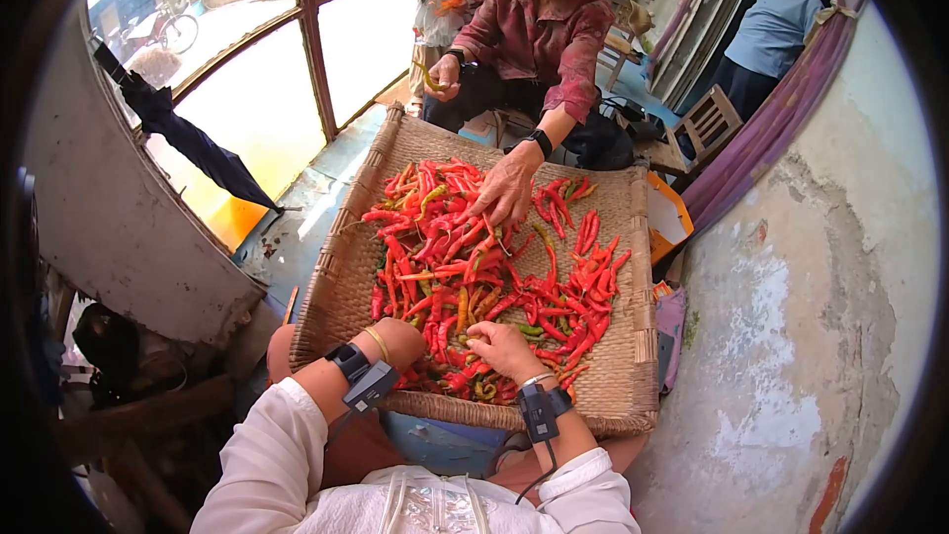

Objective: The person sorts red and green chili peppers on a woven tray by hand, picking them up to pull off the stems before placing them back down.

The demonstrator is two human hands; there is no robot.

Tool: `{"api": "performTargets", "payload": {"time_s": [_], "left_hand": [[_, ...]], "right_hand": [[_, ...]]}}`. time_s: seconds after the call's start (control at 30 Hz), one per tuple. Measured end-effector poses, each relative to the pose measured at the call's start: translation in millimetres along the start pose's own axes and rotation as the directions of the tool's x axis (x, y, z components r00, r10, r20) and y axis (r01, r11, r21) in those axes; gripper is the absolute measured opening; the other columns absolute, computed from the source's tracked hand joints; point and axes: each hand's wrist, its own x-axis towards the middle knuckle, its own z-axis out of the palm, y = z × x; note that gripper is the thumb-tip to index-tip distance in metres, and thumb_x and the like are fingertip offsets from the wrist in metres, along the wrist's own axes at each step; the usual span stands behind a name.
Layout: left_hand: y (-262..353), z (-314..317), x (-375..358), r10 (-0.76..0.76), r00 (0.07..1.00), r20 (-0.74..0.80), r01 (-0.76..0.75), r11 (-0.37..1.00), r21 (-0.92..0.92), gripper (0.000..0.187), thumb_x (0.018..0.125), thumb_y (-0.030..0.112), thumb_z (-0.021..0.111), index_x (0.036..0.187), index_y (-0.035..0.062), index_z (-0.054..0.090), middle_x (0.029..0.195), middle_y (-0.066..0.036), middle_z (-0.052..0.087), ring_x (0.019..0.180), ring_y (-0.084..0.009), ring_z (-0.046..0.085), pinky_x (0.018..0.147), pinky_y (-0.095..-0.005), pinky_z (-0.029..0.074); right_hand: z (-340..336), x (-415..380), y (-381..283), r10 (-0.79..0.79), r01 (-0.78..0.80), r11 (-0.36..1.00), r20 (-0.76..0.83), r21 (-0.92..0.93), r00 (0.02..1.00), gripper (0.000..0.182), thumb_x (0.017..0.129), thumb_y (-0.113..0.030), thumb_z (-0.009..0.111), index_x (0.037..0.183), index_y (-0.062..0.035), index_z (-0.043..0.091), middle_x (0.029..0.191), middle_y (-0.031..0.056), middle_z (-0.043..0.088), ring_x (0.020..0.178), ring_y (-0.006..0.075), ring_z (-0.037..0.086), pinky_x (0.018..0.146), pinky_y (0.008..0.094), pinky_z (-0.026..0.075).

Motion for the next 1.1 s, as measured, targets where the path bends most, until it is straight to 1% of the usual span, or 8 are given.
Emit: {"api": "performTargets", "payload": {"time_s": [0.17,0.23,0.33,0.43,0.77,0.87,0.93,1.1], "left_hand": [[-0.3,-13.4,-3.4,0.009,0.999,0.052,-0.006,0.999,-0.053,0.018,0.071,0.013,0.056,0.085,0.0046,0.063,0.079,-0.012,0.062,0.080,-0.0258,0.061,0.064,-0.0359,0.048],[-3.2,-16.9,-5.5,0.150,0.972,-0.182,-0.197,0.942,-0.272,0.016,0.072,0.013,0.054,0.084,0.0047,0.062,0.071,-0.012,0.061,0.073,-0.0253,0.060,0.061,-0.0359,0.046],[6.4,-31.2,-15.4,0.046,0.930,-0.365,-0.224,0.857,-0.463,0.015,0.073,0.015,0.055,0.082,0.0051,0.061,0.069,-0.012,0.060,0.068,-0.0259,0.059,0.061,-0.0364,0.045],[5.7,-27.6,-7.6,0.064,0.805,-0.589,-0.329,0.875,-0.354,0.016,0.074,0.017,0.060,0.084,0.0049,0.061,0.070,-0.012,0.060,0.066,-0.0271,0.059,0.062,-0.0342,0.046],[12.8,-29.2,-4.4,0.042,0.783,-0.621,-0.406,0.790,-0.460,0.019,0.070,0.020,0.063,0.083,0.0062,0.062,0.072,-0.012,0.061,0.070,-0.0276,0.059,0.064,-0.0363,0.046],[7.0,-27.8,-3.7,0.002,0.801,-0.599,-0.260,0.902,-0.344,0.019,0.070,0.021,0.065,0.084,0.0075,0.061,0.070,-0.010,0.061,0.067,-0.0263,0.059,0.060,-0.0352,0.046],[3.2,-29.8,-4.2,-0.163,0.650,-0.743,-0.159,0.926,-0.343,0.017,0.071,0.020,0.063,0.083,0.0080,0.060,0.068,-0.008,0.059,0.068,-0.0257,0.058,0.060,-0.0356,0.046],[-4.8,-30.0,2.3,-0.272,0.542,-0.795,0.035,0.953,-0.302,0.028,0.072,0.017,0.059,0.098,0.0105,0.053,0.095,-0.008,0.051,0.079,-0.0283,0.057,0.063,-0.0369,0.048]], "right_hand": [[0.0,0.3,0.0,-0.047,0.048,0.999,0.041,-0.016,0.998,0.025,0.081,-0.014,0.054,0.102,0.0000,0.056,0.074,0.0031,0.060,0.060,0.0084,0.056,0.056,0.0236,0.046],[-2.0,-1.6,-7.7,-0.027,0.026,1.000,0.059,0.014,0.998,0.025,0.081,-0.014,0.054,0.102,-0.0001,0.056,0.076,0.0033,0.060,0.062,0.0082,0.056,0.057,0.0237,0.046],[-2.7,-1.8,-14.2,-0.050,0.038,0.987,0.076,0.155,0.996,0.025,0.082,-0.015,0.055,0.103,-0.0010,0.056,0.080,0.0029,0.060,0.068,0.0076,0.056,0.063,0.0233,0.046],[-1.1,-1.0,-12.7,-0.057,0.029,0.963,0.097,0.266,0.994,0.025,0.083,-0.017,0.056,0.103,-0.0021,0.056,0.082,0.0023,0.060,0.073,0.0074,0.055,0.067,0.0226,0.046],[0.6,-0.3,-17.3,0.038,-0.049,0.871,0.032,0.489,0.999,0.016,0.081,-0.013,0.058,0.094,-0.0042,0.057,0.073,0.0013,0.059,0.061,0.0062,0.055,0.052,0.0190,0.045],[-14.4,-0.8,-15.6,0.115,-0.065,0.807,-0.049,0.587,0.992,0.011,0.081,-0.011,0.057,0.090,-0.0046,0.056,0.068,0.0018,0.059,0.055,0.0067,0.055,0.047,0.0186,0.043],[-32.7,-3.5,-15.7,0.218,-0.044,0.744,-0.180,0.667,0.959,0.008,0.081,-0.011,0.056,0.087,-0.0050,0.056,0.068,0.0038,0.059,0.054,0.0085,0.056,0.045,0.0197,0.043],[-58.2,-5.0,12.1,0.413,0.370,0.309,-0.474,0.876,0.778,0.014,0.083,-0.021,0.056,0.086,-0.0073,0.055,0.073,0.0063,0.062,0.058,0.0114,0.059,0.044,0.0205,0.043]]}}
